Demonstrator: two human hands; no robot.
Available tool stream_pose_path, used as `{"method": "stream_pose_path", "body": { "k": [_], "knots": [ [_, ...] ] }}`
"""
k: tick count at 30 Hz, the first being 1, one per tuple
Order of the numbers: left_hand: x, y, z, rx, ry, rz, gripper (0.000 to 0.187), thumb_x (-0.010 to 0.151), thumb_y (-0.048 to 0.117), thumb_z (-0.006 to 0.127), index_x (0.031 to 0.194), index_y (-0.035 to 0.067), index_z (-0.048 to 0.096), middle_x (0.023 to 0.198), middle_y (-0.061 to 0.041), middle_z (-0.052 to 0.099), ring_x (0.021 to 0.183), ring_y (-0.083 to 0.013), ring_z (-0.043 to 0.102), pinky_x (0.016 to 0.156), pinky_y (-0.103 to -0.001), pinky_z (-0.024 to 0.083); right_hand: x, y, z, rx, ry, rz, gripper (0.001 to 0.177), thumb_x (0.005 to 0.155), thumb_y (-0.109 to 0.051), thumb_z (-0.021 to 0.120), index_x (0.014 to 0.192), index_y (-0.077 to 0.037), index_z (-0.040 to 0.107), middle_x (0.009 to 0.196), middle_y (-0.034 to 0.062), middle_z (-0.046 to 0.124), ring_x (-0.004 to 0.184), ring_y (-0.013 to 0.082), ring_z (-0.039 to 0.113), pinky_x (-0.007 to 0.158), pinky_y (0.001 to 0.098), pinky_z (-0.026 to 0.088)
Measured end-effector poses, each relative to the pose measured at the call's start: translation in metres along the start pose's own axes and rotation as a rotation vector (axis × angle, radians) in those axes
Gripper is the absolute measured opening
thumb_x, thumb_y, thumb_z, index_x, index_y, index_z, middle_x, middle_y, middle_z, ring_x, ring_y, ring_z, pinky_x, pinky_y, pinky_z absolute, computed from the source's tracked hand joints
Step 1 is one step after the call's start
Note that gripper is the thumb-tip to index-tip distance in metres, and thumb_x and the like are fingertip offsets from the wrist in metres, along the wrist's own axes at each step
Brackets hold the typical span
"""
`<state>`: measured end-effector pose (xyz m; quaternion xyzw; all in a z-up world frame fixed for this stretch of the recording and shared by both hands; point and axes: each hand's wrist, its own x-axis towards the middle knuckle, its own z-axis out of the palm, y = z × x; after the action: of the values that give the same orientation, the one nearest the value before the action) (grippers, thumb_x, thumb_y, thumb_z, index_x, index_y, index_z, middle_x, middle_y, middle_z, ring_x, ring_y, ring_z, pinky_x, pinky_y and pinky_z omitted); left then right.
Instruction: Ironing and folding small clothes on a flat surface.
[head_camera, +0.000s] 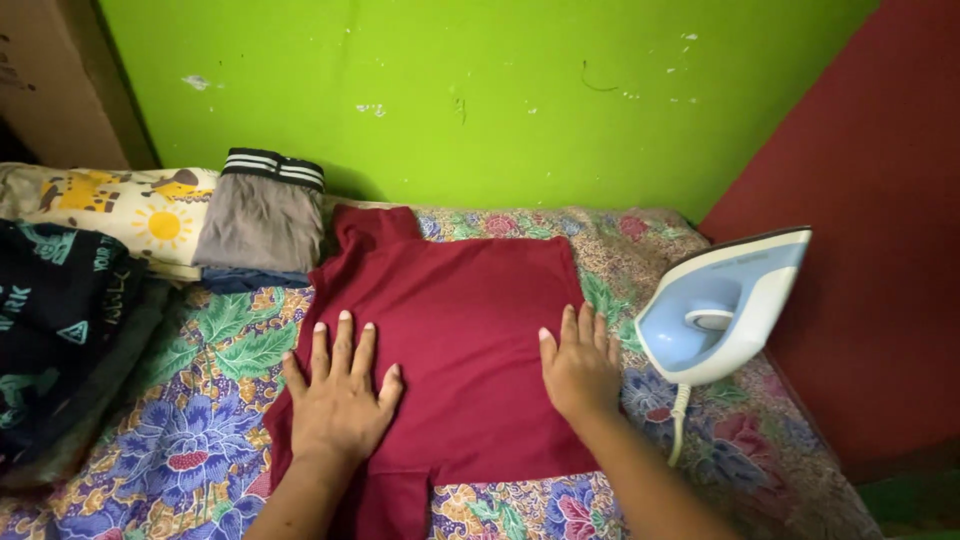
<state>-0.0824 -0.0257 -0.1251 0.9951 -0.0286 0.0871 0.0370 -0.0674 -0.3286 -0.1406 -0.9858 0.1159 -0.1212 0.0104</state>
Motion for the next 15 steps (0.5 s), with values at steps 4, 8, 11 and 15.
{"method": "stream_pose_path", "body": {
  "k": [4,8,11,15],
  "knots": [
    [-0.007,-0.002,-0.001,0.048,-0.013,-0.002,0.079,0.091,0.063,0.034,0.161,0.027,0.025,0.171,-0.005,0.013,0.152,-0.0306,0.009,0.116,-0.064,0.006,-0.023,0.008,-0.004,-0.093,0.268,-0.179,0.051,0.108,-0.042,0.050,0.147,-0.008,0.050,0.157,0.0153,0.045,0.150,0.0344,0.042,0.123,0.0511,0.033],
    [-0.023,-0.011,0.002,0.070,-0.023,-0.005,0.077,0.092,0.062,0.033,0.161,0.028,0.026,0.171,-0.004,0.014,0.154,-0.0313,0.009,0.115,-0.067,0.005,-0.052,-0.003,-0.061,0.040,0.179,-0.017,0.047,0.095,-0.035,0.064,0.136,-0.013,0.058,0.132,0.0122,0.062,0.121,0.0303,0.059,0.099,0.0482,0.048],
    [-0.035,-0.015,0.002,0.077,0.015,-0.017,0.076,0.091,0.062,0.034,0.158,0.027,0.027,0.169,-0.002,0.016,0.154,-0.0303,0.012,0.115,-0.067,0.006,-0.059,0.011,-0.066,0.042,0.191,0.031,0.054,0.089,-0.042,0.068,0.132,-0.012,0.058,0.115,0.0155,0.065,0.106,0.0318,0.064,0.084,0.0455,0.054],
    [-0.052,-0.014,-0.017,0.168,-0.105,-0.057,0.073,0.094,0.065,0.032,0.157,0.028,0.026,0.168,0.001,0.014,0.154,-0.0268,0.012,0.117,-0.067,0.007,-0.071,0.034,-0.050,0.022,0.058,0.076,0.053,0.095,-0.050,0.060,0.135,-0.016,0.054,0.108,0.0151,0.071,0.074,0.0318,0.073,0.065,0.0427,0.057]
  ]
}}
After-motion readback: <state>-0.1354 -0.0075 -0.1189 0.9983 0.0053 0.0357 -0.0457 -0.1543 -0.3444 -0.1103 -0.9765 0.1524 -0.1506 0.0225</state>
